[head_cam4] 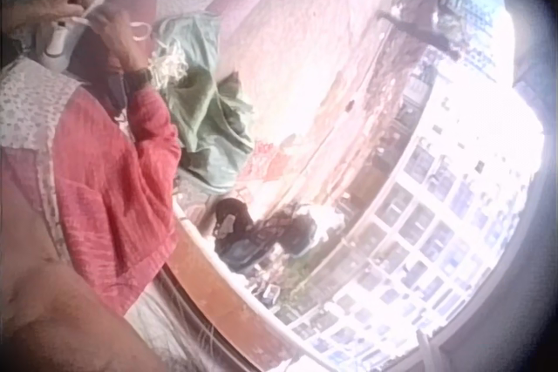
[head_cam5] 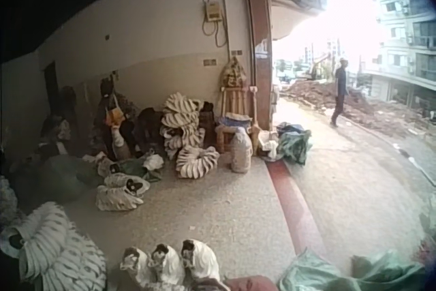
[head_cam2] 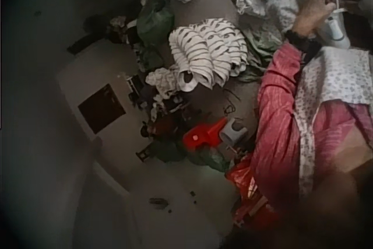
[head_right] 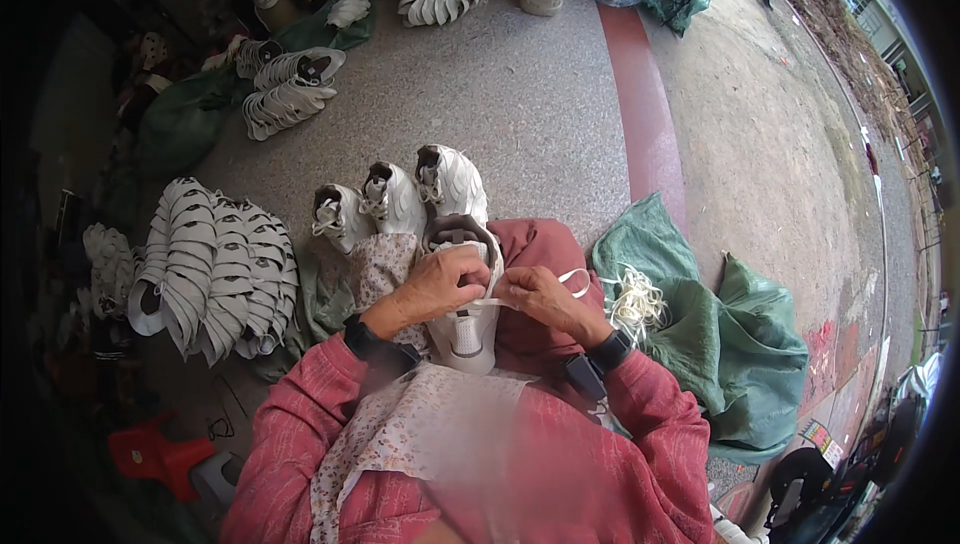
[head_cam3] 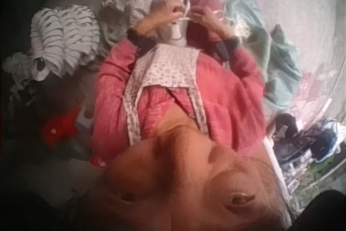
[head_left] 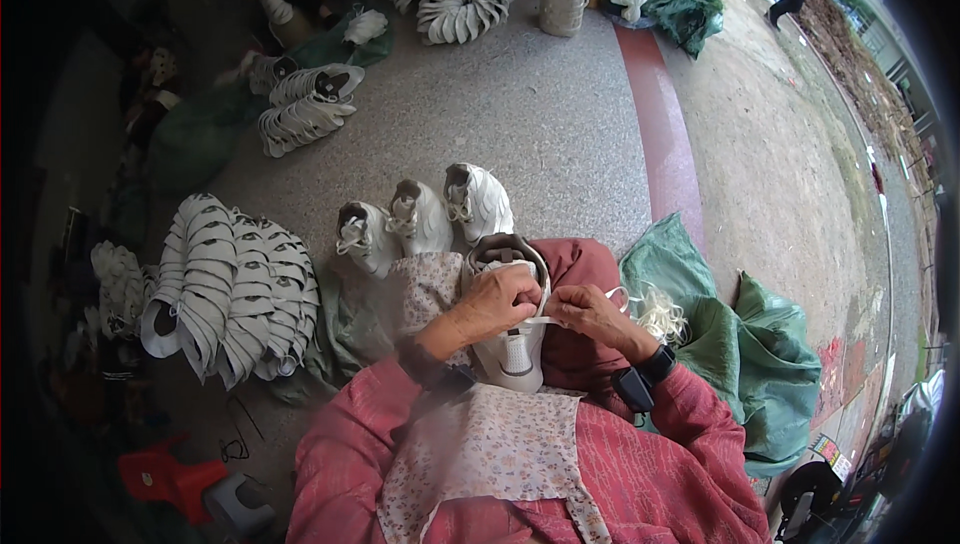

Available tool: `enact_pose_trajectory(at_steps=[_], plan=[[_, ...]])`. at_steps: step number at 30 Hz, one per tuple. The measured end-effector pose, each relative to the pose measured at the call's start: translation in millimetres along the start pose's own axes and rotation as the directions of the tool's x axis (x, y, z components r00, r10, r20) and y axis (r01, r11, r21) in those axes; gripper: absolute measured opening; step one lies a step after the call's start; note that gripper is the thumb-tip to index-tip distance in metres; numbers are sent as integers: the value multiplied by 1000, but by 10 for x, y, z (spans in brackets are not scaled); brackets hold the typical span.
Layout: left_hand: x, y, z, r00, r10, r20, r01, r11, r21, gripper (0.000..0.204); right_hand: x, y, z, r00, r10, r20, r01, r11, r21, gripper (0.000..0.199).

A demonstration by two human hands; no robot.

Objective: The person sits on the floor and laces a white sneaker by hand. They thread a long white lace through the eyelets, pull it tight, and adjust the fit repeatedly. The person works on a single shoe while surrounded by stacks of similar footwear.

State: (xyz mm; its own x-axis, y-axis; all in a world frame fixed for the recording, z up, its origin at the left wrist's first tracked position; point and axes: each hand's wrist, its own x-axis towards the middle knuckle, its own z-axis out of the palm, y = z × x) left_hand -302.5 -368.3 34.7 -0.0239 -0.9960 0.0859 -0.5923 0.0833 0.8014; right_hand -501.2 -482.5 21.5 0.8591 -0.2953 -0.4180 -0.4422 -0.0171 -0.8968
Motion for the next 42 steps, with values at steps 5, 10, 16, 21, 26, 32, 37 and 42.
enact_pose_trajectory(at_steps=[5, 10, 16, 21, 26, 32, 37, 42], plan=[[-16, 20, -26, 1000, -15, 15, 15, 1000, 4, 13, -22, -253, -123, 911, -376, -169, 253, 834, -491, 28], [-7, -66, 46, 998, 54, -11, -54, 997, 64, 11, 107, -279, -238, 872, -485, 73, 422, 665, -616, 39], [-55, -88, 29, 999, 43, -10, -43, 998, 37, 13, 207, -396, -269, 884, -434, 174, 445, 664, -601, 31], [-36, -49, 36, 996, 86, -29, -83, 993, 88, 11, 275, -164, -283, 851, -504, 147, 486, 648, -586, 32], [-90, -83, -7, 977, 165, -139, -137, 973, 187, 9, 359, -151, -297, 818, -538, 202, 540, 597, -594, 28], [-470, -697, -1833, 696, 98, -711, 358, 811, 462, 6, 367, -119, -318, 802, -572, 173, 561, 622, -545, 22], [-1215, -1019, -3016, 412, 141, -900, 650, 647, 399, 11, 389, -198, -265, 817, -555, 156, 541, 644, -541, 21], [-992, -1059, -1836, 601, -178, -779, 481, 859, 175, 19, 241, -187, -227, 906, -422, -25, 406, 884, -231, 16]])
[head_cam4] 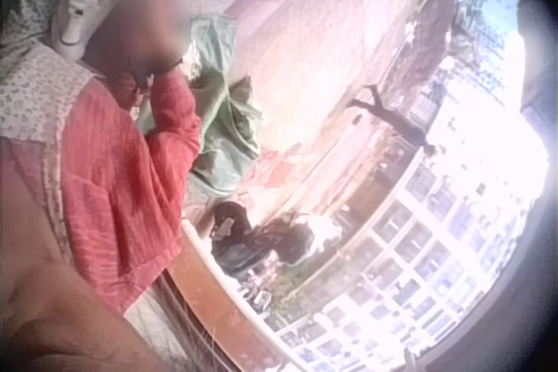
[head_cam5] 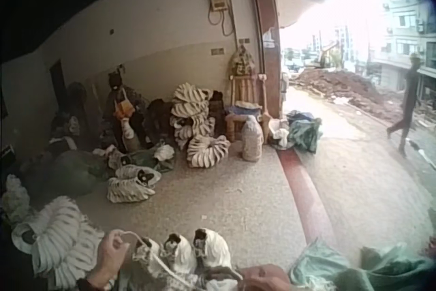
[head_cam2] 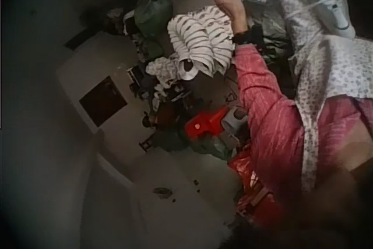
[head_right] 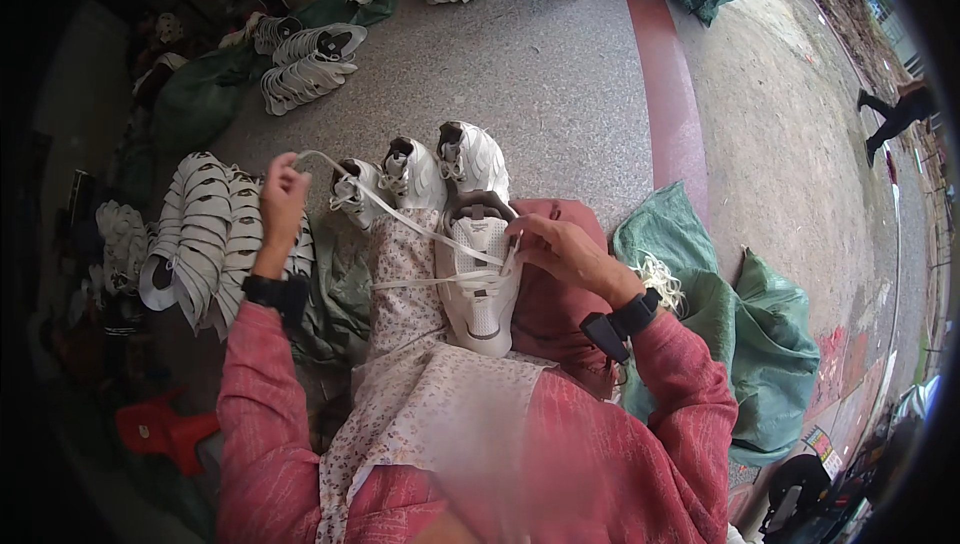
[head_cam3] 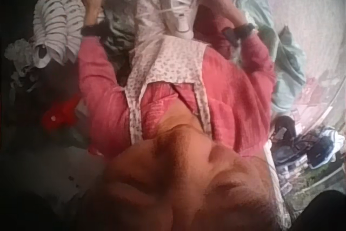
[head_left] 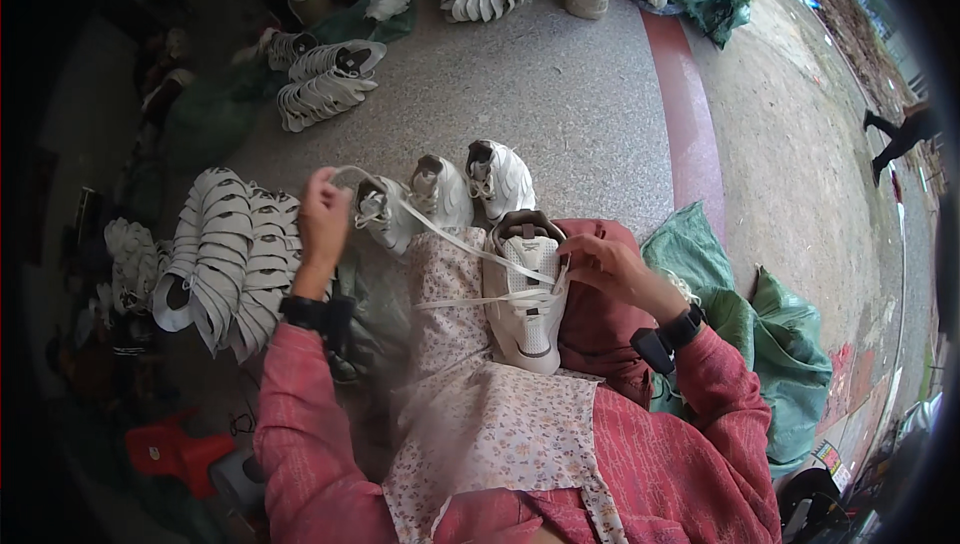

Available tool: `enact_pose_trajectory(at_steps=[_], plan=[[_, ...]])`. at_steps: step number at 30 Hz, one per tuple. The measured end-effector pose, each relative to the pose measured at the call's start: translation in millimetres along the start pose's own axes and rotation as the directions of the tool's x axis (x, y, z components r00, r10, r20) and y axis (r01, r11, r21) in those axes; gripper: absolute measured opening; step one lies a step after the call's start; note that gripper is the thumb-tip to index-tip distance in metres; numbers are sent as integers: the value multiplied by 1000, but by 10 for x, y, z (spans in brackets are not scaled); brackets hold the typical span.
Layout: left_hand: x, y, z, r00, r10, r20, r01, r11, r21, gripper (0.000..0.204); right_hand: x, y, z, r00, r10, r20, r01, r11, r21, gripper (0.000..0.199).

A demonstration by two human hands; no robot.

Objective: The person sits on the floor and laces a white sneaker by hand. They thread a long white lace through the eyelets, pull it tight, and adjust the fit repeatedly. The person works on a single shoe while surrounded by stacks of similar footwear.

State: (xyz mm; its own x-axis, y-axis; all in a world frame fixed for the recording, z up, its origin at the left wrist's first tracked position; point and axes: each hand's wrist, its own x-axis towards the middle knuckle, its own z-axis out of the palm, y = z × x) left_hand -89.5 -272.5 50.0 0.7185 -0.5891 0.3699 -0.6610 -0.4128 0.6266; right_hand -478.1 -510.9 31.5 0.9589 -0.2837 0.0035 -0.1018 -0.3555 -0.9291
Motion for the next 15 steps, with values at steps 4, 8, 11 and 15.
enact_pose_trajectory(at_steps=[4, 8, 11, 15], plan=[[-747, 709, 411, 941, 154, 302, -86, 970, -227, 16, -339, 36, 212, 945, 270, -185, -205, 929, 309, 13], [-962, 1222, 537, 764, 532, 365, -451, 845, -288, 17, -361, -299, 338, 954, 253, -159, -244, 967, 73, 12], [-926, 1458, 702, 642, 657, 394, -533, 753, -386, 22, -275, -384, 383, 986, 96, -133, -132, 947, -292, 14], [-800, 1448, 922, 529, 676, 513, -527, 736, -426, 23, -254, -294, 474, 978, 114, -174, -172, 913, -370, 15]])
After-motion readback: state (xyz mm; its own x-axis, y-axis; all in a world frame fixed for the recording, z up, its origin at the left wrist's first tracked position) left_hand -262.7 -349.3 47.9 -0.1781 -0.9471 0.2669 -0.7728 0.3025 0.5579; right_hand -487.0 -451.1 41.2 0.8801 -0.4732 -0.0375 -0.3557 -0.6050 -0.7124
